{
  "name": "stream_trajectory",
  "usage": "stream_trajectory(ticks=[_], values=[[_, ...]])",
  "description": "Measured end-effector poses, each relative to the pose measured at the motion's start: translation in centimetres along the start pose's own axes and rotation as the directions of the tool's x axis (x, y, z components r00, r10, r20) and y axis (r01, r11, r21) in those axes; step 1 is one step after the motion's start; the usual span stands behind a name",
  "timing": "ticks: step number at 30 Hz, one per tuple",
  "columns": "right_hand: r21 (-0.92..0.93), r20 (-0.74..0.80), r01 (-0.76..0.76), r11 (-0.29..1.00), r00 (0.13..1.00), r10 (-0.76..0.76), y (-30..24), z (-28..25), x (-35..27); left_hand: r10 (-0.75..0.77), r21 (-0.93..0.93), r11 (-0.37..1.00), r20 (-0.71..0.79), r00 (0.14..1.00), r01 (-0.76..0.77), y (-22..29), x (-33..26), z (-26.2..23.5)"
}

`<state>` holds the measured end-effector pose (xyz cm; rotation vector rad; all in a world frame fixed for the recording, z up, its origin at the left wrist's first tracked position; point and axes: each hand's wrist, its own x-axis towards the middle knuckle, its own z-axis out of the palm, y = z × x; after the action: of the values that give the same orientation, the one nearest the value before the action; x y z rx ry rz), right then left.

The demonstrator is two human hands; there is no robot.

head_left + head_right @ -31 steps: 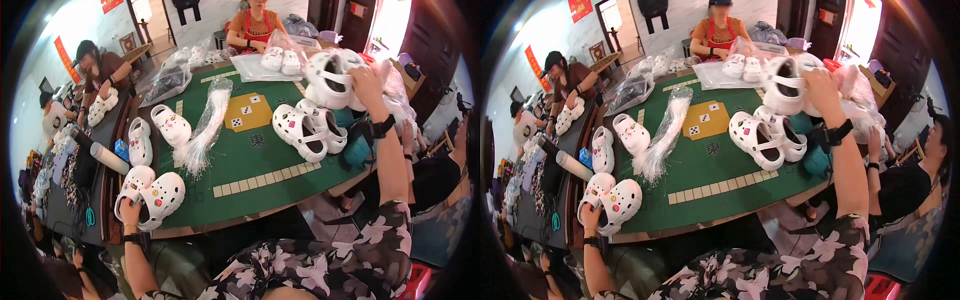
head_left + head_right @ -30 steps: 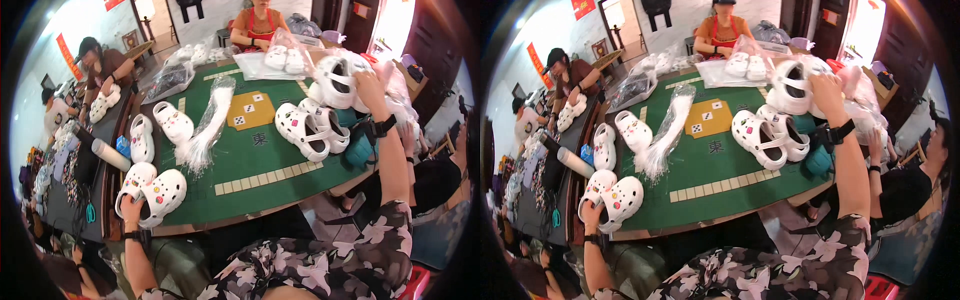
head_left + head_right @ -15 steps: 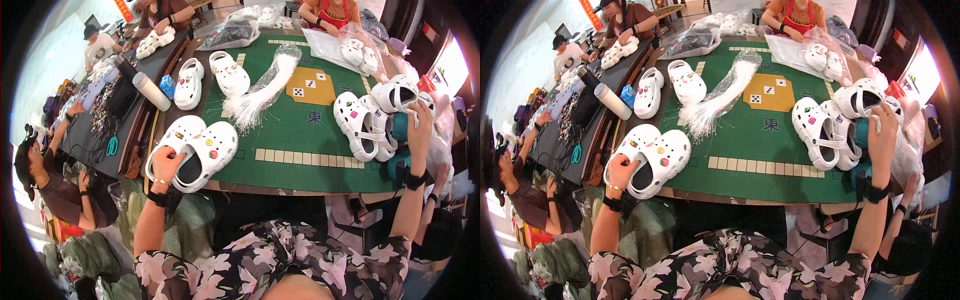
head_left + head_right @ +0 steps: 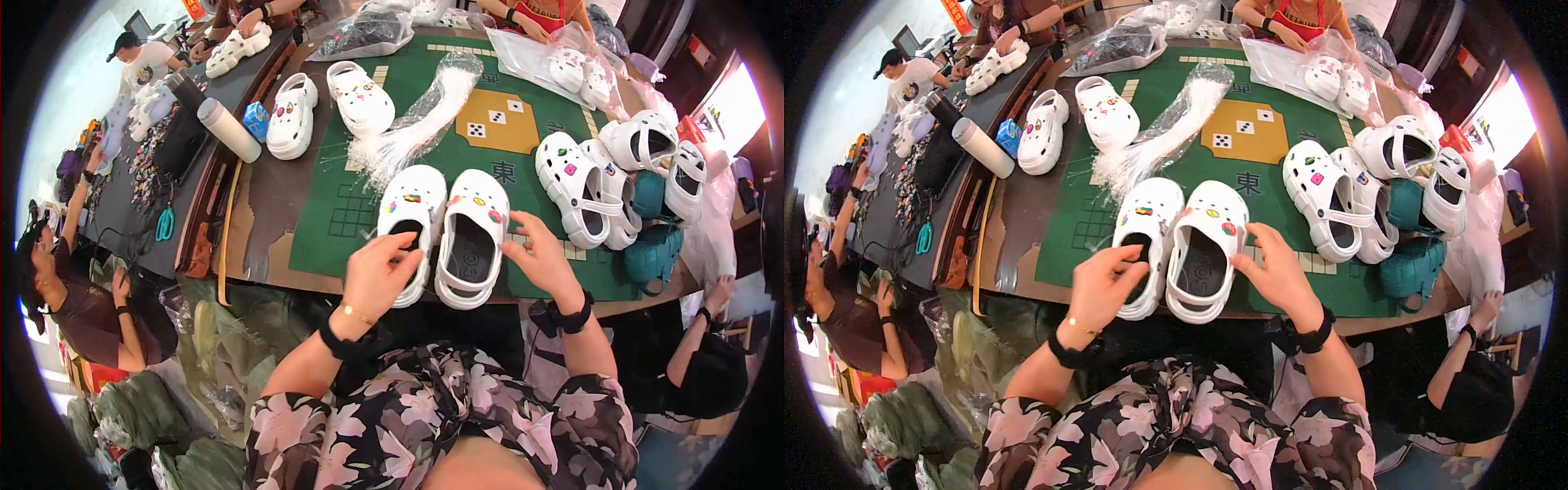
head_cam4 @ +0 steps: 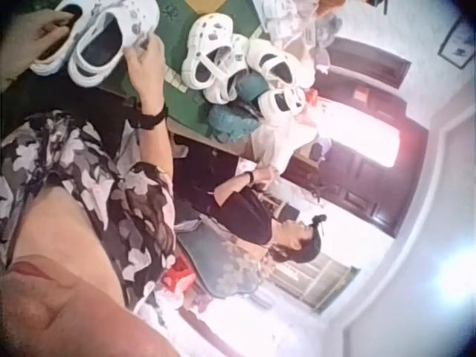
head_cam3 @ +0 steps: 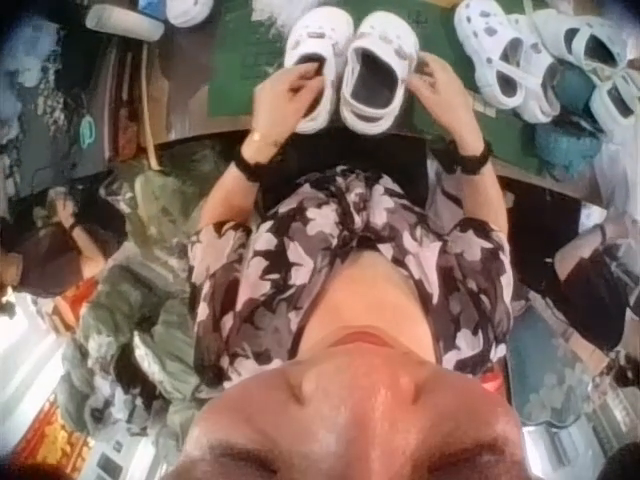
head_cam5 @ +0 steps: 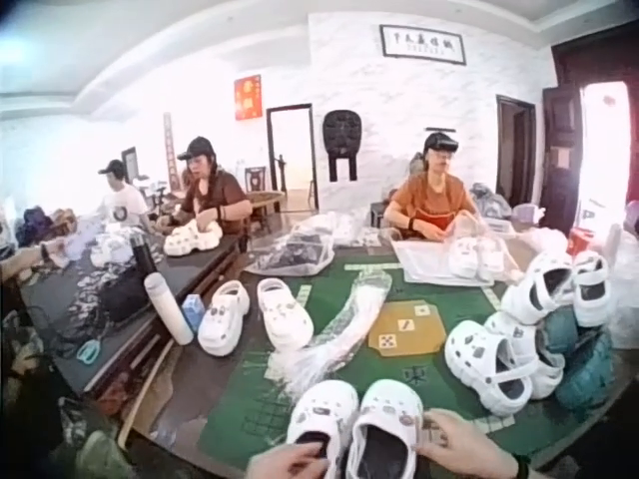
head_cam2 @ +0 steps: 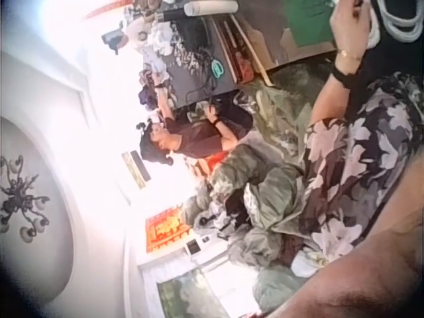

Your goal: Attach decorative charms to plastic clog shoes.

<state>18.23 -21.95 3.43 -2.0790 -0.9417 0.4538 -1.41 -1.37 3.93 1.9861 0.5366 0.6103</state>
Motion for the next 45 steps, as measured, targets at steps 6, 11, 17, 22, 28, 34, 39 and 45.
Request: stream_trajectory(ticks=[6,11,17,22,28,34,39,45], values=[[0.002,-0.071,0.079,0.997,0.994,-0.079,0.8,0.9,-2.7,0.345,0.349,0.869,0.080,0.935,-0.350,-1.4,-1.8,-3.4],[-0.177,0.120,0.404,0.898,0.914,-0.387,-0.7,2.3,-3.4,0.249,0.273,0.902,0.303,0.920,-0.334,-3.9,-3.0,-3.1],[-0.078,-0.023,0.355,0.932,0.934,-0.358,-0.4,1.8,-3.6,0.319,0.177,0.918,0.205,0.925,-0.356,-3.8,-2.3,-1.7],[-0.025,-0.240,0.295,0.955,0.926,-0.292,0.4,1.3,-3.6,0.299,0.231,0.910,0.215,0.930,-0.345,-2.6,-2.1,-0.7],[-0.087,-0.233,0.326,0.941,0.912,-0.338,0.6,1.4,-4.1,0.270,0.178,0.940,0.133,0.953,-0.291,-0.9,1.0,-1.4],[0.069,-0.263,0.254,0.965,0.938,-0.228,1.4,1.5,-5.0,-0.018,0.008,1.000,-0.226,0.974,0.020,-8.7,8.5,-2.8],[0.114,-0.260,0.220,0.969,0.948,-0.185,2.0,1.4,-5.8,-0.015,0.584,0.800,-0.209,0.978,0.137,-13.6,11.4,-3.6],[0.156,-0.252,0.186,0.970,0.957,-0.143,2.1,1.4,-6.0,-0.066,0.590,0.790,-0.190,0.979,0.168,-13.2,11.9,-2.1]])
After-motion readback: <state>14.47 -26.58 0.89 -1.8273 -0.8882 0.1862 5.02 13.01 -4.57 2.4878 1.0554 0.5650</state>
